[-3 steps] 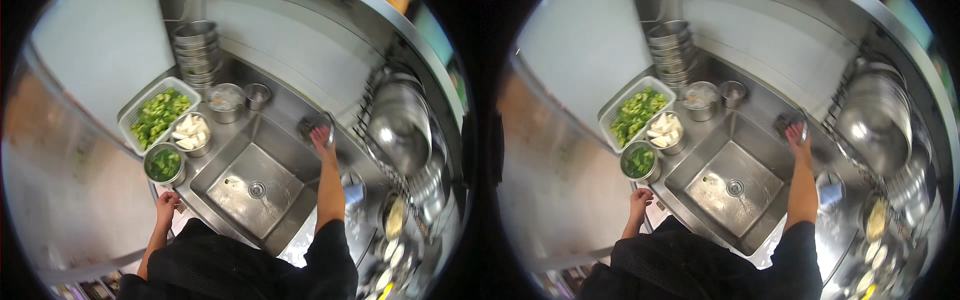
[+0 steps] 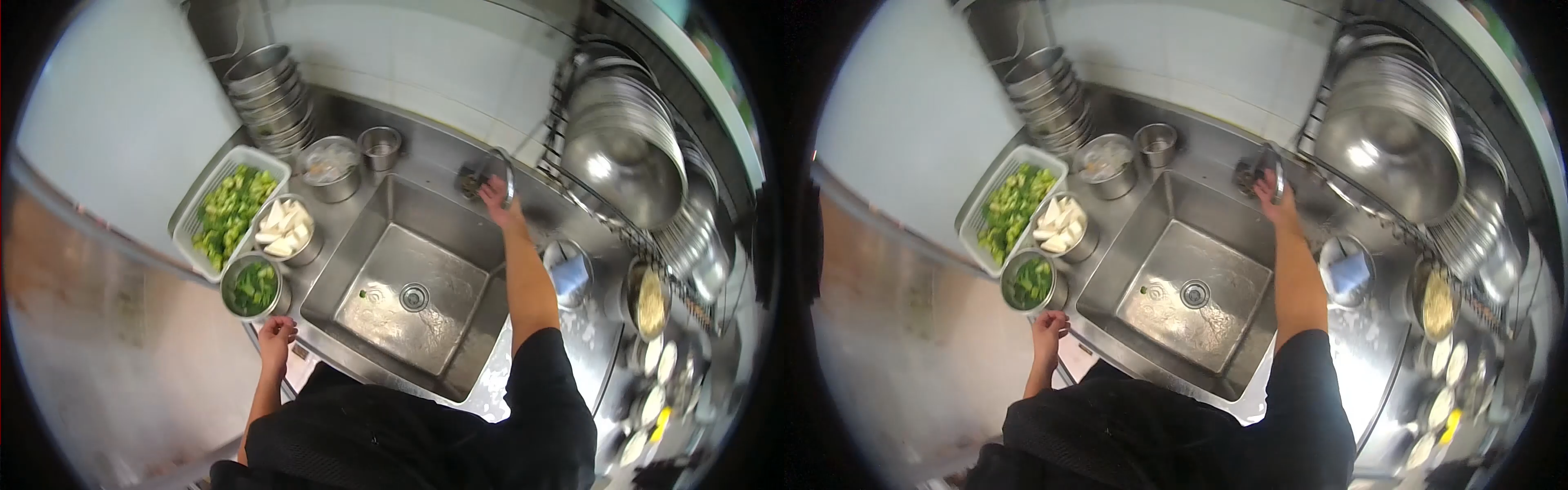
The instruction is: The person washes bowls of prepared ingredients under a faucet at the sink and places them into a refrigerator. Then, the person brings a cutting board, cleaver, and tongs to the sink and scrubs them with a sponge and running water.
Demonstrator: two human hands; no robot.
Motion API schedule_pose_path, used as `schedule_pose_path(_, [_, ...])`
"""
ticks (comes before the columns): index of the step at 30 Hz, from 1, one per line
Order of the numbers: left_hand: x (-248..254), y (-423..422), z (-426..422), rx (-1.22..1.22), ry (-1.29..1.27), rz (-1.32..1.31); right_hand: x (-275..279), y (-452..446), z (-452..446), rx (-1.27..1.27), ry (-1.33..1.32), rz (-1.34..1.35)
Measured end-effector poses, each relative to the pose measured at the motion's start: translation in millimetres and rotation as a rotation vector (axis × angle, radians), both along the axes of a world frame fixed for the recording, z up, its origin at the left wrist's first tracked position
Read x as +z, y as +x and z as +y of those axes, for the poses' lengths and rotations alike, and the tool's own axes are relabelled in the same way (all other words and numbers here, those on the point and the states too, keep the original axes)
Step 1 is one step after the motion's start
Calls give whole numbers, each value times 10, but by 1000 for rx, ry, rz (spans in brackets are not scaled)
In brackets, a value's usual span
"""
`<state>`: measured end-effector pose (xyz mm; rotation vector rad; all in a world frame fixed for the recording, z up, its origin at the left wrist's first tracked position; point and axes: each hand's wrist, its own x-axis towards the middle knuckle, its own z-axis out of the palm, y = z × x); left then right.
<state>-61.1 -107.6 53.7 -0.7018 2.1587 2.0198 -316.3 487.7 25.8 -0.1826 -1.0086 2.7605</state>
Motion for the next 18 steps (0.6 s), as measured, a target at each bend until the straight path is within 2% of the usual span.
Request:
schedule_pose_path(2, [-3,-104,-7,-157,-27,36,-298,124,-218,-274,24,-5])
schedule_pose_path(3, [122,-219,78,-202,-41,75,-350,118,-355,-285,4,5])
schedule_pose_path(4, [75,-435,143,-316,34,145,-340,103,-413,-324,157,-225])
schedule_pose_path(5, [43,-620,193,-403,-47,203,-366,144,-498,-357,299,-463])
schedule_pose_path(6, [136,-821,317,-492,-136,265,-434,164,-575,-365,279,-448])
schedule_pose_path(8, [258,-1252,581,-617,-132,380,-523,54,-533,-376,158,-360])
schedule_pose_path(9, [286,-1498,714,-670,-157,343,-596,-29,-423,-408,150,-345])
schedule_pose_path(11, [444,-1941,1038,-759,-218,327,-865,35,-245,-280,522,-95])
schedule_pose_path(12, [510,-2156,1186,-815,-284,306,-838,182,-319,-305,521,-112])
schedule_pose_path(14, [527,-2598,1488,-883,-240,425,-424,408,-676,-298,105,-199])
schedule_pose_path(16, [304,-3132,1753,-853,-215,566,-232,885,-1049,-169,78,-253])
schedule_pose_path(17, [273,-3334,1892,-814,-335,553,-316,1115,-1236,-90,135,-303])
schedule_pose_path(18, [248,-3502,2029,-766,-455,532,-548,1490,-1444,-36,134,-240])
